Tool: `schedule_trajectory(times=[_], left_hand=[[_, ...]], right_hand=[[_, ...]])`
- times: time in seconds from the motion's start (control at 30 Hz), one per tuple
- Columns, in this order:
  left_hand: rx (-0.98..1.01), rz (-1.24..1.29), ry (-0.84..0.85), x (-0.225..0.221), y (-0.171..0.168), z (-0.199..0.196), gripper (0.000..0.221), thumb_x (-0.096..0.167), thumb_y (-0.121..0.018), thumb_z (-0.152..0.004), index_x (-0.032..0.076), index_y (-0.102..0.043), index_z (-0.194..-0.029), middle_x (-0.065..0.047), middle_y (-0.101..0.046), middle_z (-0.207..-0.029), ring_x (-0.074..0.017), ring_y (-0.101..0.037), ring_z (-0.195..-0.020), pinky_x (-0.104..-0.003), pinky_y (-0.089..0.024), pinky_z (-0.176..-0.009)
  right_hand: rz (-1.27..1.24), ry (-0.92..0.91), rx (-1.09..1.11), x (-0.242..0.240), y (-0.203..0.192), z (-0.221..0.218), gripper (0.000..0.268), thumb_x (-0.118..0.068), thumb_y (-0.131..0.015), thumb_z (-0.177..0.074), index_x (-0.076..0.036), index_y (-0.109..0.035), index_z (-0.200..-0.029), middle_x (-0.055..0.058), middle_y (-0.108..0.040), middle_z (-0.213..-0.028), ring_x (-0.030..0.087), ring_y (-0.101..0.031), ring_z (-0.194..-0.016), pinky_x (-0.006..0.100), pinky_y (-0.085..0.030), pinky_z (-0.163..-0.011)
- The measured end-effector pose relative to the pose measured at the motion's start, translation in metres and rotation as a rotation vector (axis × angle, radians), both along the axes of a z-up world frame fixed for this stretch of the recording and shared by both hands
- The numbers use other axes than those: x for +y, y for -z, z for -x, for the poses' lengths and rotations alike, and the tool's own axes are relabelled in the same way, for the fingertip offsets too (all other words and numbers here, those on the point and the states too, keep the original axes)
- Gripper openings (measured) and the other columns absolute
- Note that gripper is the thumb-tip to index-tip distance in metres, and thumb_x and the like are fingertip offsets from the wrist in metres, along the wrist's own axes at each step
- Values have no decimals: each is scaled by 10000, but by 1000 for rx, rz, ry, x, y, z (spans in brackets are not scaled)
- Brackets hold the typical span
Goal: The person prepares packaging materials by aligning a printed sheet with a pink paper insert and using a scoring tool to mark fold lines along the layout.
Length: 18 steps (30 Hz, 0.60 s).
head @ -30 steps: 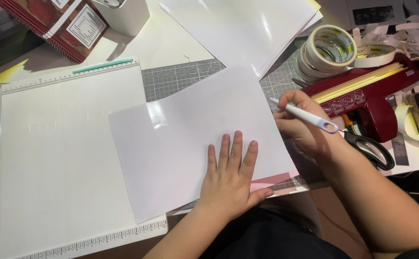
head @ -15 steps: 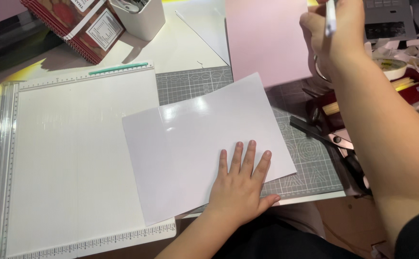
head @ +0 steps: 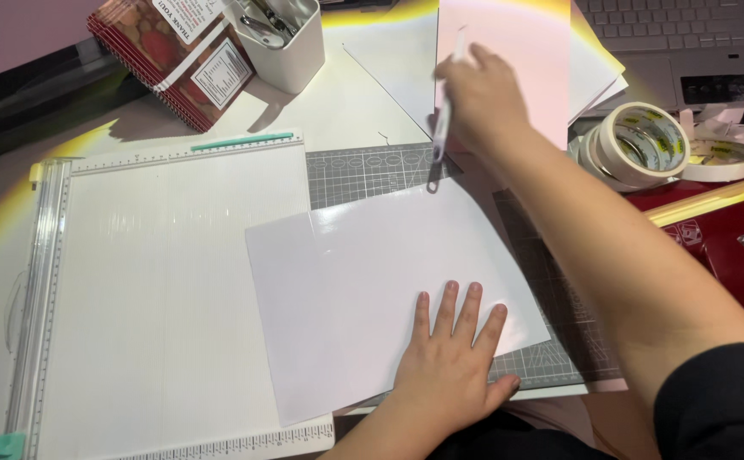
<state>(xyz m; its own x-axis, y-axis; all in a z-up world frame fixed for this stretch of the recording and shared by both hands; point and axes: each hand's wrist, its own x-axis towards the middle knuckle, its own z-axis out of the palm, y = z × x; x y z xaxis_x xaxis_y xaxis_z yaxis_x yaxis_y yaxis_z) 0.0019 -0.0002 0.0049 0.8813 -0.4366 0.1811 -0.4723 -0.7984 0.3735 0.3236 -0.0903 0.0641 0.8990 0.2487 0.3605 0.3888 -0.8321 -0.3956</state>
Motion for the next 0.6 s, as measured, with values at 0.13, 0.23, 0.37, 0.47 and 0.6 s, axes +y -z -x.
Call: schedule_trajectory(times=[0.13,0.23,0.37,0.47,0.6], left_hand=[[-14,7,-4,0,0,1,867,628,-521,-868,115,-400,-1556,-255,-307,-1641,-503,-235,-1507,-719,-100,-1182],[0,13,-6,0,2,0,857,623,-503,-876,115,-395,-1557,-253,-300,-1645,-502,-224,-1512,-714,-87,-1186],[-30,21,-5,3,-5,0,844,608,-536,-866,108,-436,-1540,-261,-352,-1625,-503,-283,-1496,-711,-135,-1182],[24,2,6,0,0,-1,870,629,-515,-867,117,-382,-1558,-248,-292,-1646,-494,-218,-1516,-717,-83,-1191],[-16,3,0,1,-1,-1,875,639,-540,-850,120,-421,-1544,-246,-324,-1638,-490,-255,-1511,-716,-118,-1191]], right_hand=[[525,-196,-46,21,40,-22,335,-158,-493,-1025,-198,-632,-1327,163,-651,-1353,503,-338,-1467,632,-197,-1203],[635,-193,-104,31,53,-33,375,-156,-393,-1039,-228,-621,-1328,165,-608,-1390,533,-304,-1468,661,-203,-1183],[756,-128,130,41,23,-17,397,-228,-370,-1055,-280,-539,-1410,246,-373,-1615,543,-149,-1524,667,-112,-1214],[627,-138,172,34,-3,4,560,-60,-364,-985,-263,-494,-1490,233,-307,-1653,508,-108,-1536,640,-69,-1232],[415,-157,20,0,-32,56,476,-186,-513,-1017,-151,-534,-1491,269,-442,-1561,535,-295,-1444,640,-229,-1173]])
